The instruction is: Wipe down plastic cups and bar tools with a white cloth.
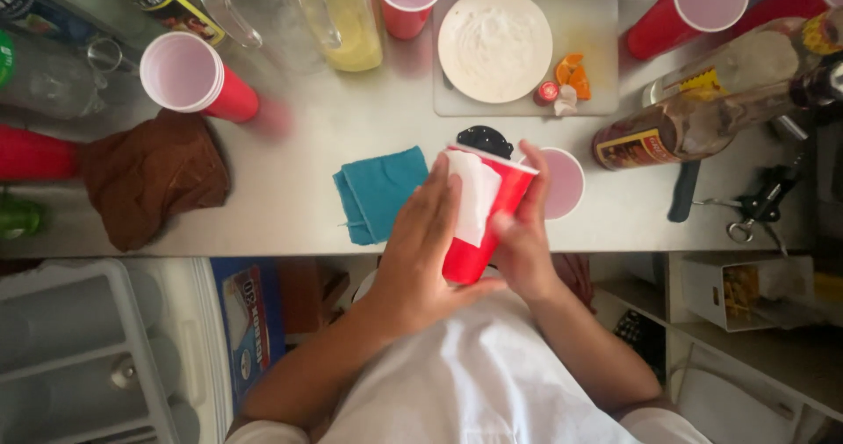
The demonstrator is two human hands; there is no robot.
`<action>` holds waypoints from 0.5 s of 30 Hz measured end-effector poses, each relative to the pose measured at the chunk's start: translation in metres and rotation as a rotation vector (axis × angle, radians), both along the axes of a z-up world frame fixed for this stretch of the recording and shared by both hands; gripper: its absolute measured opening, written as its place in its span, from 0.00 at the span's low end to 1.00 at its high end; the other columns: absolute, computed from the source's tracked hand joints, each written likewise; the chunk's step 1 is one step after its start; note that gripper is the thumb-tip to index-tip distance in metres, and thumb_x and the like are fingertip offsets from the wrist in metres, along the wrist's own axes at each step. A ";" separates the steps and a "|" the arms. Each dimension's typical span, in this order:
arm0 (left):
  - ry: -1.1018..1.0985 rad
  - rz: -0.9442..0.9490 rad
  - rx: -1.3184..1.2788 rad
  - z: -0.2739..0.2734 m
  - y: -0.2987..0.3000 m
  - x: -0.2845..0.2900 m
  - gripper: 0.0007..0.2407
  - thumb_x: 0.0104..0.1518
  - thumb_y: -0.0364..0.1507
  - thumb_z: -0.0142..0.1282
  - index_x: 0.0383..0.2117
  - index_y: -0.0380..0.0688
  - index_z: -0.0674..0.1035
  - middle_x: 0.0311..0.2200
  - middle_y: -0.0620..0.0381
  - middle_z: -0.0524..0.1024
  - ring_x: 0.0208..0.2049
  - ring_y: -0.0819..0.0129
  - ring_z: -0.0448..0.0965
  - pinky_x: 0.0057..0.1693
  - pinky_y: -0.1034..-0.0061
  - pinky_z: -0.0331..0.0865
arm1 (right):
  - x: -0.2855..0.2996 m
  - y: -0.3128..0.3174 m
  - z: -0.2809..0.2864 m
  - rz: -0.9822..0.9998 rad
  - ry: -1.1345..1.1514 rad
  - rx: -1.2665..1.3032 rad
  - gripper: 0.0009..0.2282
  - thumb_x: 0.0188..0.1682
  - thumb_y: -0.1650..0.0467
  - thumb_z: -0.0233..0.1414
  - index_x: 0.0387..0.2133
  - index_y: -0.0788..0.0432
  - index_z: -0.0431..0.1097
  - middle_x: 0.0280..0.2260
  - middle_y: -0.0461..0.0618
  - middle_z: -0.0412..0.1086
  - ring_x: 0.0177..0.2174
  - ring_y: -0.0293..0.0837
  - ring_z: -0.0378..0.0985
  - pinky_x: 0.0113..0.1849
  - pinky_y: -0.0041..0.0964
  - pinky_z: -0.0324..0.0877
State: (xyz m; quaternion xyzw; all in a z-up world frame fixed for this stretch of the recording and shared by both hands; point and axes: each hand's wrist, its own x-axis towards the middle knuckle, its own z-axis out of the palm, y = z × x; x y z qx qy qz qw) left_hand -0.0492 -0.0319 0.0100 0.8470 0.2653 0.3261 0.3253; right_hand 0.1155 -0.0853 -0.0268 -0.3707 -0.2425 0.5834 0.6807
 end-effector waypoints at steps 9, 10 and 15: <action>-0.099 0.187 0.045 -0.017 -0.017 0.003 0.33 0.55 0.33 0.74 0.65 0.36 0.67 0.65 0.35 0.67 0.65 0.44 0.74 0.67 0.62 0.72 | 0.005 0.005 0.005 -0.154 -0.006 -0.001 0.34 0.57 0.72 0.50 0.74 0.48 0.38 0.65 0.56 0.55 0.65 0.52 0.62 0.66 0.52 0.59; -0.098 0.190 0.045 -0.012 -0.017 0.003 0.33 0.55 0.33 0.74 0.65 0.36 0.67 0.65 0.35 0.67 0.65 0.44 0.74 0.67 0.62 0.72 | 0.005 0.004 0.007 -0.151 -0.005 -0.001 0.34 0.57 0.72 0.50 0.74 0.48 0.38 0.65 0.56 0.55 0.65 0.52 0.62 0.66 0.52 0.59; -0.128 0.059 -0.128 0.005 -0.011 0.005 0.40 0.57 0.34 0.67 0.69 0.27 0.53 0.69 0.25 0.52 0.70 0.36 0.59 0.71 0.59 0.59 | 0.012 0.001 0.010 -0.027 -0.284 0.038 0.36 0.56 0.77 0.51 0.74 0.46 0.37 0.63 0.56 0.60 0.64 0.50 0.63 0.66 0.49 0.59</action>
